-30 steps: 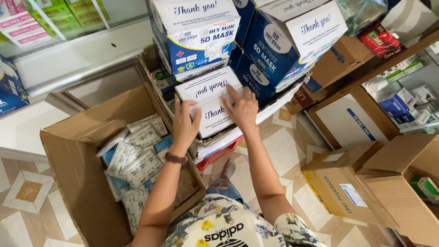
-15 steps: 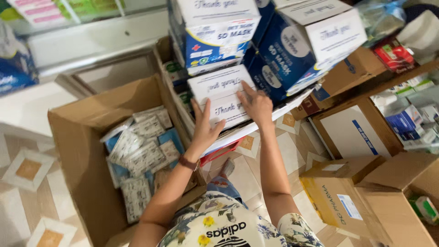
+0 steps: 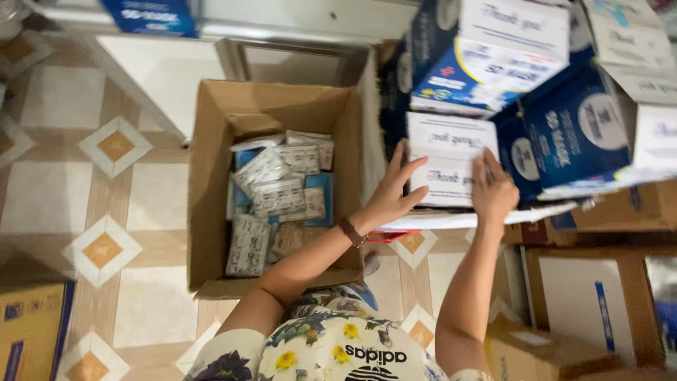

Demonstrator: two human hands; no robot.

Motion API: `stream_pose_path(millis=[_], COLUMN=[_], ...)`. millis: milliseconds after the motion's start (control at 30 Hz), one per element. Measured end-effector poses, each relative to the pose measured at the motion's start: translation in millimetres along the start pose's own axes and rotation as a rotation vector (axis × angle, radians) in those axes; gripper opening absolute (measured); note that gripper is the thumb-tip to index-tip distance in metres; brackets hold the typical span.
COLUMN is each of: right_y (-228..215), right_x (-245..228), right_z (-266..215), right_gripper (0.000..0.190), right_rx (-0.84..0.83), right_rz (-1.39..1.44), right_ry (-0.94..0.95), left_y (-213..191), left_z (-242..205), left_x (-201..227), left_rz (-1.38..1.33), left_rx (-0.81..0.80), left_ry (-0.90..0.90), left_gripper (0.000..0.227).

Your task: The person transfers individually wrapped face masks from a large open cardboard box into a smaller, empty cardboard box. They handle the masks one by one, arranging them neatly inside the smaller box until it is full, then close the flaps and place the box on a stack of similar boxes.

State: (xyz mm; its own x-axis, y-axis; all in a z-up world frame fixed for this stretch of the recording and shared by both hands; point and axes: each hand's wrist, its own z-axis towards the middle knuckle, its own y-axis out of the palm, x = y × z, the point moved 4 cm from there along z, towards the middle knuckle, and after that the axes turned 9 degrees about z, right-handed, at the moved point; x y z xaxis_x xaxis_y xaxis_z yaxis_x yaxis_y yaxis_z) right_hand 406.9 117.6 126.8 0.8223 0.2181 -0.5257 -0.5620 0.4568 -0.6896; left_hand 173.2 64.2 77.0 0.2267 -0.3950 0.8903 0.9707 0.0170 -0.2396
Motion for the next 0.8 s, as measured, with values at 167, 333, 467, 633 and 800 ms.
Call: stream_pose_path(millis=[167, 333, 467, 633, 800], right_y=[2.4, 3.8, 8.4, 1.8, -0.8], right_x=[1.4, 6.0, 14.8, 22.0, -41.0], right_z=[-5.6, -6.6, -8.8, -13.5, -32.3], right_gripper=[0.029, 0.029, 0.028, 0.03, 0.019], right_rx=[0.044, 0.036, 0.059, 0.186, 0.395], right_rz=[0.005, -0.03, -0.069, -0.139, -0.014], right_ry=[-0.066, 0.002, 0.017, -0.235, -0.399], left_y=[-81.3, -178.2, -246.8, -303.8, -358.6], left_z=[-13.2, -32.7, -63.6, -102.3, -108.2], left_x=[11.8, -16.9, -39.0, -43.7, -58.8], left_rz=[0.061, 0.065, 0.114, 0.26, 0.307], left_rx=[0.245, 0.444, 0.6, 0.813, 0.778], left_ry=[0.013, -0.058, -0.167, -0.251, -0.326], left_gripper=[0.034, 0.029, 0.03, 0.029, 0.027])
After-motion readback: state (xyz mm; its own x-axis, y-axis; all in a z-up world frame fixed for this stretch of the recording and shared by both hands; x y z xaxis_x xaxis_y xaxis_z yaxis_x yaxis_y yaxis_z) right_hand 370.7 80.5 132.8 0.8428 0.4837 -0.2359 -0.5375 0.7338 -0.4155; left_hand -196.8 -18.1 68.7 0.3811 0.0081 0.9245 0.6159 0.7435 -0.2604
